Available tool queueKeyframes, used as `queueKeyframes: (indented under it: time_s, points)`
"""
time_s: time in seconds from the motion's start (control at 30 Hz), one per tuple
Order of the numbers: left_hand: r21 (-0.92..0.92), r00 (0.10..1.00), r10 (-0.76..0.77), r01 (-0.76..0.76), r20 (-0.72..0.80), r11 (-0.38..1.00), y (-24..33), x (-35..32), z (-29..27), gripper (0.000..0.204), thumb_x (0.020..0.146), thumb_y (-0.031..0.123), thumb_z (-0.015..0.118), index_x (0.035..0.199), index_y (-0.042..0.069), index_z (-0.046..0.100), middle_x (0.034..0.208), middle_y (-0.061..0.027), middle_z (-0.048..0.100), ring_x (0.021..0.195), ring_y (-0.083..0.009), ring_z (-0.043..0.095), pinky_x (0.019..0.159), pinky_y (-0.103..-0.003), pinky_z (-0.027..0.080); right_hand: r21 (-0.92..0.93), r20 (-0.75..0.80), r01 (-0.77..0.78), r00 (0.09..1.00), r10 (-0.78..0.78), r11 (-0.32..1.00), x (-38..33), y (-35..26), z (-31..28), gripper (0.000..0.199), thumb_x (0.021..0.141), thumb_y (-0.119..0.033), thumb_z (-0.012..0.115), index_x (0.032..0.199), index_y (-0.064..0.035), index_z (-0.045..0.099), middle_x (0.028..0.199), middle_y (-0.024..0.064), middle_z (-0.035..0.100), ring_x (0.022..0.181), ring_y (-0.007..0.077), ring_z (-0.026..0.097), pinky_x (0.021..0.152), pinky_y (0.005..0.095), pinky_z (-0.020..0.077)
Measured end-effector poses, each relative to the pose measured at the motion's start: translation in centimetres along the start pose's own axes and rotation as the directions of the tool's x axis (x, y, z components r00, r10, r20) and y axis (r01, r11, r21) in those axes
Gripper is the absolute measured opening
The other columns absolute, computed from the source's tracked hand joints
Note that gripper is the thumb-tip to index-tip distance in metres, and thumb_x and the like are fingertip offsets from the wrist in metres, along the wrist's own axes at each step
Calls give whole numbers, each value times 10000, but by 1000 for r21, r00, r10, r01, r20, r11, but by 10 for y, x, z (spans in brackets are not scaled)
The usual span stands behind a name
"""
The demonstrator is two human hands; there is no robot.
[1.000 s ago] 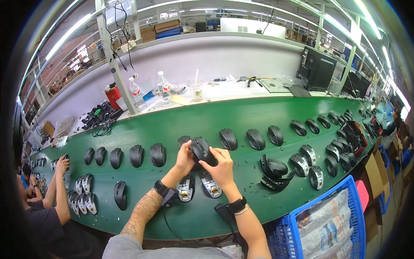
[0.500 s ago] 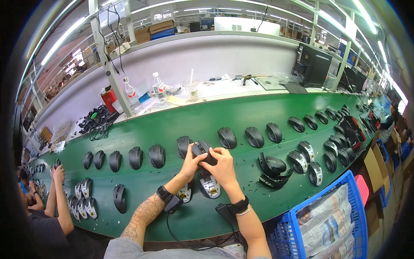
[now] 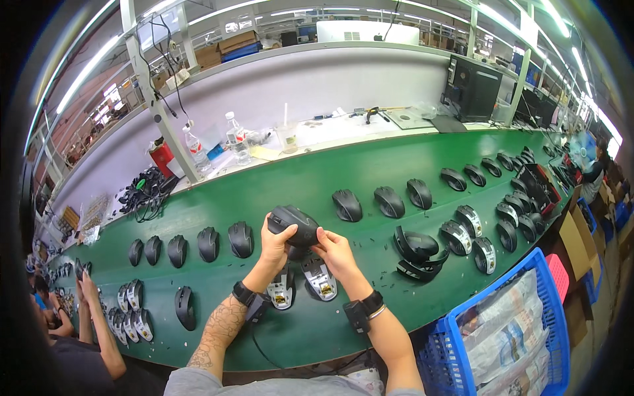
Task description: The person assembles computer mice by hand on a green workbench. They pick up mouse shells and internal units, snap the shells together, and place the finished mice into a blue basket. The process is repeated for multiple units.
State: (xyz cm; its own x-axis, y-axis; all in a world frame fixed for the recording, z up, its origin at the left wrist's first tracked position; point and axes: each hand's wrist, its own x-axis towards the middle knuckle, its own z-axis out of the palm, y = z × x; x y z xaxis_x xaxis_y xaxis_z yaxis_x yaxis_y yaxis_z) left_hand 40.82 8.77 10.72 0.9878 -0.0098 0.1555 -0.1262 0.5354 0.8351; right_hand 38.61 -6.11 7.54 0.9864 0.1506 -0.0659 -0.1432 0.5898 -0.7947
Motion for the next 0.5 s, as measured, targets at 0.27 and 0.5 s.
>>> queueKeyframes:
  time_s: [0.27, 0.5]
  points:
    - [5, 1000, -13, 13, 15, 1000, -1, -1, 2, 472, 712, -40, 701, 1104, 36, 449, 983, -80, 583, 884, -190, 612, 805, -331, 519, 124, -53, 15, 999, -8, 992, -2, 6, 2, 313, 887, -329, 585, 921, -19, 594, 922, 59, 621, 840, 145, 575, 792, 297, 460]
    - [80, 982, -167, 174, -84, 982, -1, 1, -6, 277, 808, 126, 639, 1050, 50, 528, 958, -72, 606, 877, -188, 611, 764, -342, 508, 30, -44, -24, 999, 25, 999, 7, 8, -11, 334, 864, -368, 612, 866, -34, 607, 898, 56, 624, 828, 120, 572, 750, 263, 463]
